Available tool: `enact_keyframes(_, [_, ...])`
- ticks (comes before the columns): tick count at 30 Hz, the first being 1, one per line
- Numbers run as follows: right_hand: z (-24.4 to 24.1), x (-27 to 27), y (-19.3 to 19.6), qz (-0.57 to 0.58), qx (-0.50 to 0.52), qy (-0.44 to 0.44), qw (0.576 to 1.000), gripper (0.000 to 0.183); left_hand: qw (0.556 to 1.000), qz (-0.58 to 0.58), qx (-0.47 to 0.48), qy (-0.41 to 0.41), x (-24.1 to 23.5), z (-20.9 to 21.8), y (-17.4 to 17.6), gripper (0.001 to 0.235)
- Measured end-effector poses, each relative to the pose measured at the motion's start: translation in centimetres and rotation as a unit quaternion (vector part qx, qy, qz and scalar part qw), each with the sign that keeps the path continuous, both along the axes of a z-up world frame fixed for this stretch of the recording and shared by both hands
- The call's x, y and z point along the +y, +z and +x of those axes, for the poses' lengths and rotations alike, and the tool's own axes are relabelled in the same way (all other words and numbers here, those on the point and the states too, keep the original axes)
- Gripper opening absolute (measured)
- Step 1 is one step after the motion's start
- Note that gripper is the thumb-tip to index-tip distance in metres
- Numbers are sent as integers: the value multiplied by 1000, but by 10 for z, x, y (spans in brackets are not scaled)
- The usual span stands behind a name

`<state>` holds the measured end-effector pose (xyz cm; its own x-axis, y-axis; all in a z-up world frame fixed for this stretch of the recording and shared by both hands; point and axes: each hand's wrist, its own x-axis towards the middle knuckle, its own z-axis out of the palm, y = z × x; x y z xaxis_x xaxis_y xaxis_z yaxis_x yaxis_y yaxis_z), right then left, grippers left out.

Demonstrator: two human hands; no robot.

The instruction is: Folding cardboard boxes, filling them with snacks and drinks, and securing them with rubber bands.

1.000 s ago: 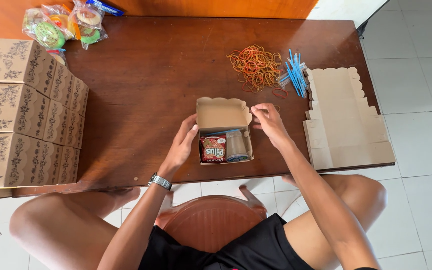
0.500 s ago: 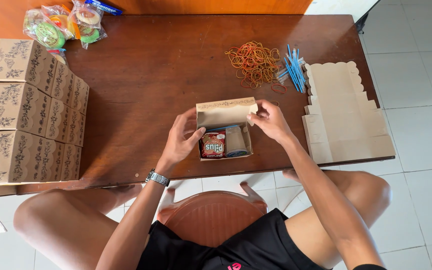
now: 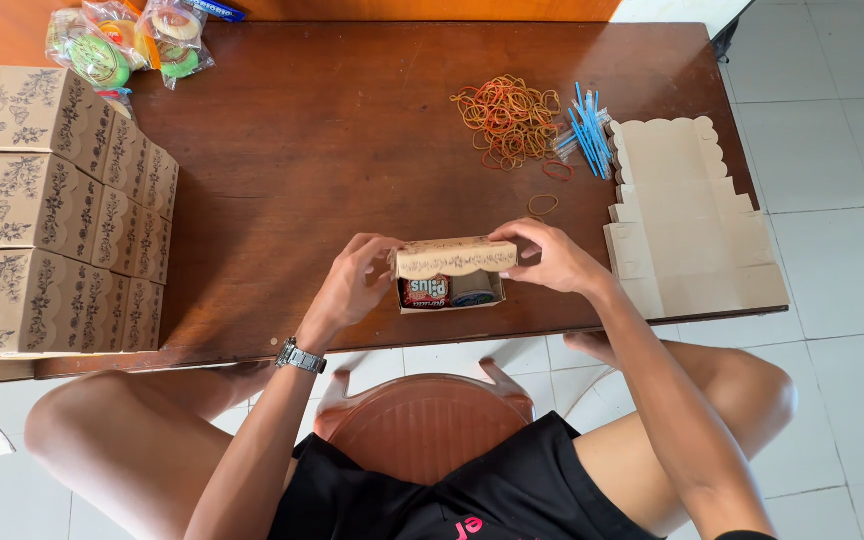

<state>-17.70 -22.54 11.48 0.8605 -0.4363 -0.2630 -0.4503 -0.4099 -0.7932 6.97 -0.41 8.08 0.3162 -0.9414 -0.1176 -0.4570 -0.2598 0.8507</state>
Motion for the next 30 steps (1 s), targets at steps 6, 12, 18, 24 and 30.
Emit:
enact_keyframes(6, [-11, 1, 2, 42, 64, 34, 997, 76, 998, 52, 26, -5, 7, -12, 17, 38])
enact_keyframes(12, [-17, 8, 5, 92, 59, 24, 994, 77, 993, 77, 81, 31, 9, -20, 15, 35])
enact_keyframes(18, [-21, 6, -15, 117, 40, 7, 992, 66, 990, 98, 98, 38, 7, -21, 7, 45])
enact_keyframes(24, [-21, 9, -19, 143, 19, -11, 989, 66, 973, 115, 178, 90, 9, -32, 26, 59])
enact_keyframes(30, [-21, 9, -19, 162, 4, -17, 987, 65, 962, 102, 223, 122, 10, -34, 28, 64])
